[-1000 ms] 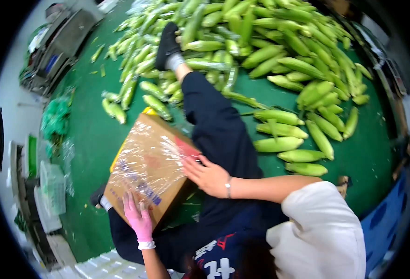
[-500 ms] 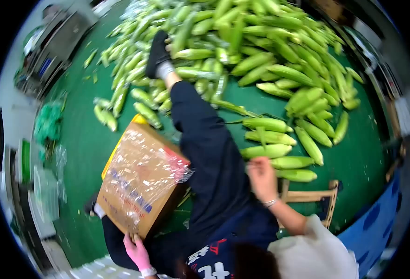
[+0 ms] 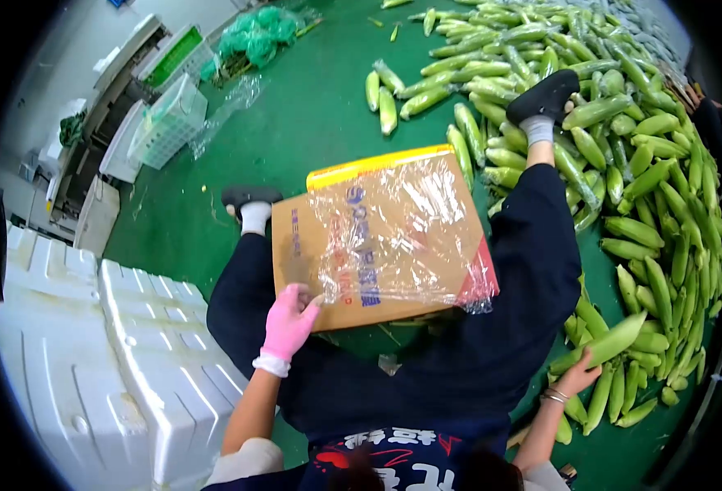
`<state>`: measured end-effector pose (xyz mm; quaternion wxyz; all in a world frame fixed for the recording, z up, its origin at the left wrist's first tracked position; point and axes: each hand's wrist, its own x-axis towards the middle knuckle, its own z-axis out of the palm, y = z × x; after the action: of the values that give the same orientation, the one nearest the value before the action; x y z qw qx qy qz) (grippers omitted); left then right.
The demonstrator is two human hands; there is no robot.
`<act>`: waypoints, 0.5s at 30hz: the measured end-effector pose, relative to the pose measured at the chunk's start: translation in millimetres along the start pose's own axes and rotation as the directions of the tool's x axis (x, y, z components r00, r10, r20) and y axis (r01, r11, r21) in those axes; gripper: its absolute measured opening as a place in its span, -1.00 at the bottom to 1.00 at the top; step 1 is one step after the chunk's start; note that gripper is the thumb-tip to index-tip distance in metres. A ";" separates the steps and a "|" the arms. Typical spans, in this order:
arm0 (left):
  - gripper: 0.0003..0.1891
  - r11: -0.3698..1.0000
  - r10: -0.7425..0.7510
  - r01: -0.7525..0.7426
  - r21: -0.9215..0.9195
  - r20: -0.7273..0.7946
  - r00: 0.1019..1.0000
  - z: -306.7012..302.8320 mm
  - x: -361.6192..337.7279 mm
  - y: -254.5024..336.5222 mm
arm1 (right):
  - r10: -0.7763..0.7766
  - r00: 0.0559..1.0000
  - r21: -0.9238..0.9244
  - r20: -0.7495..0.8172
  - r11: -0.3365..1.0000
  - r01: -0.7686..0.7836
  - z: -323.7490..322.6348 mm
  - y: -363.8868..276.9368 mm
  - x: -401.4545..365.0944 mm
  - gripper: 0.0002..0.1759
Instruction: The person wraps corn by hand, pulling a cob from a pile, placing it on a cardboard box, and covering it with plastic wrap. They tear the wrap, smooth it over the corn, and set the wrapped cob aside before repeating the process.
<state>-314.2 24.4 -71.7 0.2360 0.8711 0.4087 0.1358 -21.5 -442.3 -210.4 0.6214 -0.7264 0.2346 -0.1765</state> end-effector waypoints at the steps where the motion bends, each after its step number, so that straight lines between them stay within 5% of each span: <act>1: -0.65 0.992 0.081 -0.081 0.098 0.002 0.997 3.6 4.0 1.9 | -0.142 0.979 -0.042 0.143 0.988 0.150 -1.8 -41.1 -6.3 -0.50; 2: -0.65 0.994 0.070 -0.070 0.089 0.003 0.998 8.2 5.4 3.4 | -0.276 0.918 -0.052 0.286 0.952 0.303 3.8 -82.6 -14.2 -0.54; 4: -0.59 0.954 0.078 -0.082 0.288 0.026 0.997 13.2 10.8 7.7 | -0.311 0.753 0.061 0.580 0.938 0.340 39.7 -159.5 -59.9 -0.55; 6: -0.62 0.946 0.065 -0.078 0.314 0.051 0.997 16.4 14.3 4.9 | -0.454 0.438 0.079 0.776 0.759 0.646 87.5 -198.3 -102.8 -0.49; 7: -0.66 0.943 0.093 -0.117 0.313 0.091 0.992 20.0 16.4 1.1 | -0.385 0.341 0.162 0.858 0.832 0.531 114.3 -221.2 -139.9 -0.42; 8: -0.70 0.938 0.117 -0.152 0.311 0.129 0.985 22.9 17.1 -2.3 | -0.534 0.094 0.349 0.840 0.667 0.659 143.4 -219.0 -157.6 -0.32; 10: -0.79 0.932 0.120 -0.166 0.321 0.159 0.980 17.2 17.3 5.9 | -0.512 -0.244 0.528 0.824 0.537 0.658 189.3 -200.0 -190.3 -0.26; 14: -0.78 0.975 -0.010 -0.023 0.220 0.150 0.989 -0.9 8.0 -10.5 | -0.411 -0.359 0.543 0.838 0.568 0.619 205.8 -168.5 -215.8 -0.20; 15: -0.76 0.898 -0.261 0.353 -0.263 0.328 0.908 -17.3 0.7 -16.6 | -0.363 -0.466 0.590 0.807 0.466 0.659 200.4 -175.9 -209.7 -0.19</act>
<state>-332.0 39.3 -65.6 0.4474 0.7557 0.4771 0.0338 -63.9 -139.8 -62.8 0.3092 -0.6743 -0.6591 0.1235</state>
